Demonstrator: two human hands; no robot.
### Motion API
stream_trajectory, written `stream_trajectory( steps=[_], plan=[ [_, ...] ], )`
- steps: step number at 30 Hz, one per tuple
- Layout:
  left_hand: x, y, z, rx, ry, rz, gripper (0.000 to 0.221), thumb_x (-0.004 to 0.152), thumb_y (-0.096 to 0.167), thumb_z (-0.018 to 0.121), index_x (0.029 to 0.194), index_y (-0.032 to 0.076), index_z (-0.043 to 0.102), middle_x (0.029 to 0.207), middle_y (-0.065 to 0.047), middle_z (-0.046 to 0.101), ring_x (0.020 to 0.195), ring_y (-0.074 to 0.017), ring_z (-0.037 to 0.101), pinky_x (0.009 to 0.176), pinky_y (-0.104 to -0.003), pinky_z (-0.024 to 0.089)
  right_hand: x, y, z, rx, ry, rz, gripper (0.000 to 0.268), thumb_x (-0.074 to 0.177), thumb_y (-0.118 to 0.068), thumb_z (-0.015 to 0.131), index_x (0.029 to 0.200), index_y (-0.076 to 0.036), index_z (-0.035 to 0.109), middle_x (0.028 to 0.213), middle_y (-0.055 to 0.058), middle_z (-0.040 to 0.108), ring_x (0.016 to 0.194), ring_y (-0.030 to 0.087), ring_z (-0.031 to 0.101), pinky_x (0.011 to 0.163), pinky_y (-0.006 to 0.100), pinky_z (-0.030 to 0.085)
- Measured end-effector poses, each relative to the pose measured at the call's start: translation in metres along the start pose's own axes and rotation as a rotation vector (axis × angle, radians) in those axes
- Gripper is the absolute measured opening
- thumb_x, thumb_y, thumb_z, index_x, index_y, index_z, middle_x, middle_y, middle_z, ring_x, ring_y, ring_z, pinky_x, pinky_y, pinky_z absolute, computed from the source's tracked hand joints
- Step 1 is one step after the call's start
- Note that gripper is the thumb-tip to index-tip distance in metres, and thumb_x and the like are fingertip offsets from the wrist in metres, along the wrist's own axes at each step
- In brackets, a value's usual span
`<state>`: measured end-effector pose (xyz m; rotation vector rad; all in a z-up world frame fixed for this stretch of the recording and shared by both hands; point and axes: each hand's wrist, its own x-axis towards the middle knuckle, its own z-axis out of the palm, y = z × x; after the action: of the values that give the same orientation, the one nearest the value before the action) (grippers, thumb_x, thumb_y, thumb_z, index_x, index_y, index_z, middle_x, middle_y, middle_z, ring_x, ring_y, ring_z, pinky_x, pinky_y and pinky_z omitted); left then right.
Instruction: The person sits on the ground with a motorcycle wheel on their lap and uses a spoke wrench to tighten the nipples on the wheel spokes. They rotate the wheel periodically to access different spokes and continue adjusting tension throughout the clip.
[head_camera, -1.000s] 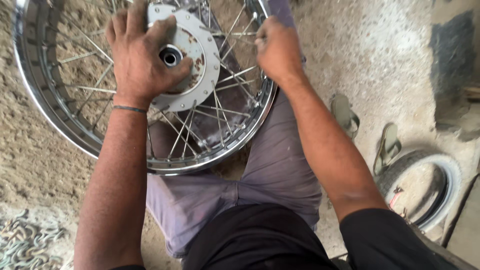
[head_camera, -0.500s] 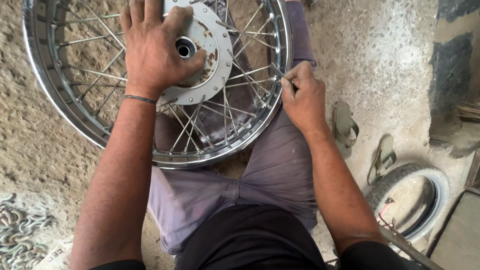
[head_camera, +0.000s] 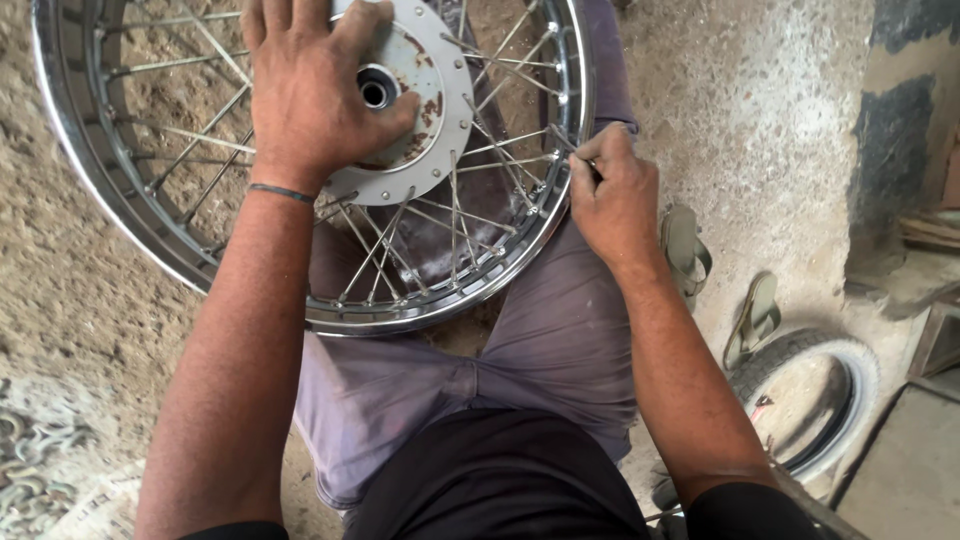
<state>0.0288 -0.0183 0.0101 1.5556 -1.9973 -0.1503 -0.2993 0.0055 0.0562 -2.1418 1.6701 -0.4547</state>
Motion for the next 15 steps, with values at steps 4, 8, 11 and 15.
stream_trajectory(
  steps=[4,8,11,15],
  plan=[
    [-0.006,-0.003,0.008,-0.039,-0.047,-0.052,0.06,0.077,0.041,0.084,0.128,0.011,0.071,0.125,-0.02,0.056,0.122,-0.0395,0.049,0.103,-0.058,0.035,-0.008,0.005,0.001,-0.022,-0.073,-0.016,0.02,0.097,0.001,0.071,0.103,-0.002,0.053,0.078,0.012,0.069,0.073,0.026,0.075,0.063,0.038,0.057],
    [-0.006,-0.004,0.01,-0.039,-0.044,-0.06,0.056,0.077,0.039,0.082,0.127,0.015,0.072,0.125,-0.016,0.059,0.124,-0.0366,0.052,0.107,-0.055,0.037,-0.001,0.013,0.004,-0.039,-0.093,0.022,0.019,0.098,0.001,0.07,0.104,-0.003,0.053,0.082,0.012,0.07,0.077,0.023,0.075,0.068,0.037,0.06],
    [-0.009,-0.004,0.012,-0.054,-0.015,-0.045,0.057,0.077,0.037,0.082,0.126,0.012,0.072,0.123,-0.019,0.059,0.123,-0.0387,0.051,0.105,-0.055,0.036,0.019,0.02,0.011,-0.062,-0.105,-0.026,0.016,0.099,0.002,0.069,0.105,-0.004,0.054,0.09,0.012,0.071,0.082,0.019,0.075,0.073,0.033,0.062],
    [-0.005,0.0,0.011,-0.034,0.016,-0.036,0.053,0.076,0.036,0.083,0.124,0.013,0.074,0.126,-0.018,0.059,0.126,-0.0383,0.05,0.109,-0.056,0.034,0.054,0.031,0.014,0.02,-0.098,-0.024,0.018,0.094,0.003,0.074,0.099,-0.002,0.058,0.085,0.011,0.072,0.076,0.018,0.073,0.067,0.037,0.057]
  ],
)
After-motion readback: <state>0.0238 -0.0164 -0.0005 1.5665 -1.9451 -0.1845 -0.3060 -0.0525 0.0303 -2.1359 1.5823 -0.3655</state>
